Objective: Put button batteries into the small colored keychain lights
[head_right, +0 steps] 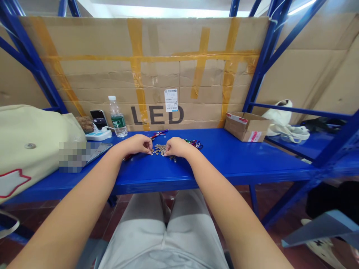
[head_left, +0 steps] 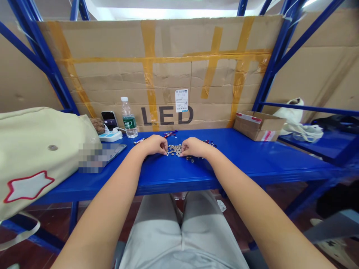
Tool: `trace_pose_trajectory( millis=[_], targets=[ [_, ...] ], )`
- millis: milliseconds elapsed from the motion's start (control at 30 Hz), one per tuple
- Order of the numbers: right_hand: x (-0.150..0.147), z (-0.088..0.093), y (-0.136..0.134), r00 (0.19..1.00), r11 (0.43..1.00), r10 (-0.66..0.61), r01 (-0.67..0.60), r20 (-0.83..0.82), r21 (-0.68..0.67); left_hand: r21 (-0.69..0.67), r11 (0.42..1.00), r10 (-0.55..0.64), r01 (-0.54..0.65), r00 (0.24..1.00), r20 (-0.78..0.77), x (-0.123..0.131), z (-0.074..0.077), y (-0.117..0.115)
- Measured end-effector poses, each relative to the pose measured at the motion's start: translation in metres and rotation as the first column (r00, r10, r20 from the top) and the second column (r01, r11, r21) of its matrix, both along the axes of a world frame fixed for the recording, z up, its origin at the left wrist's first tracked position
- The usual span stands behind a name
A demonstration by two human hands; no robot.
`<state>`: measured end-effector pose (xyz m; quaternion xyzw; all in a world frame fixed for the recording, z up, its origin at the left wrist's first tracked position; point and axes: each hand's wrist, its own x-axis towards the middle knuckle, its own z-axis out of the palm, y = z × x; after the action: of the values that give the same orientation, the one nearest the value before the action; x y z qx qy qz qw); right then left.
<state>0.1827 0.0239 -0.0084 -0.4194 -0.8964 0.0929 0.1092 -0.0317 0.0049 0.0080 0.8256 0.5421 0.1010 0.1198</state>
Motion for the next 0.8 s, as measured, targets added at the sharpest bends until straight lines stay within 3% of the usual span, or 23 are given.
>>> trace_pose_trajectory(
  millis=[200,567,800],
  targets=[
    [0.002,-0.002,0.001,0.998,0.999,0.029,-0.031,-0.055,-0.028,0.099,0.995,-0.018,0.021,0.999,-0.032,0.004,-0.002,-0.006],
    [0.007,-0.002,0.003,0.995,0.989,0.074,-0.081,-0.062,-0.122,0.005,1.000,-0.029,0.029,0.999,0.029,0.006,-0.001,-0.011],
    [0.020,0.014,0.000,0.989,0.985,-0.138,0.143,-0.056,0.099,0.027,1.000,0.002,-0.003,1.000,0.021,0.009,-0.006,-0.006]
  ],
)
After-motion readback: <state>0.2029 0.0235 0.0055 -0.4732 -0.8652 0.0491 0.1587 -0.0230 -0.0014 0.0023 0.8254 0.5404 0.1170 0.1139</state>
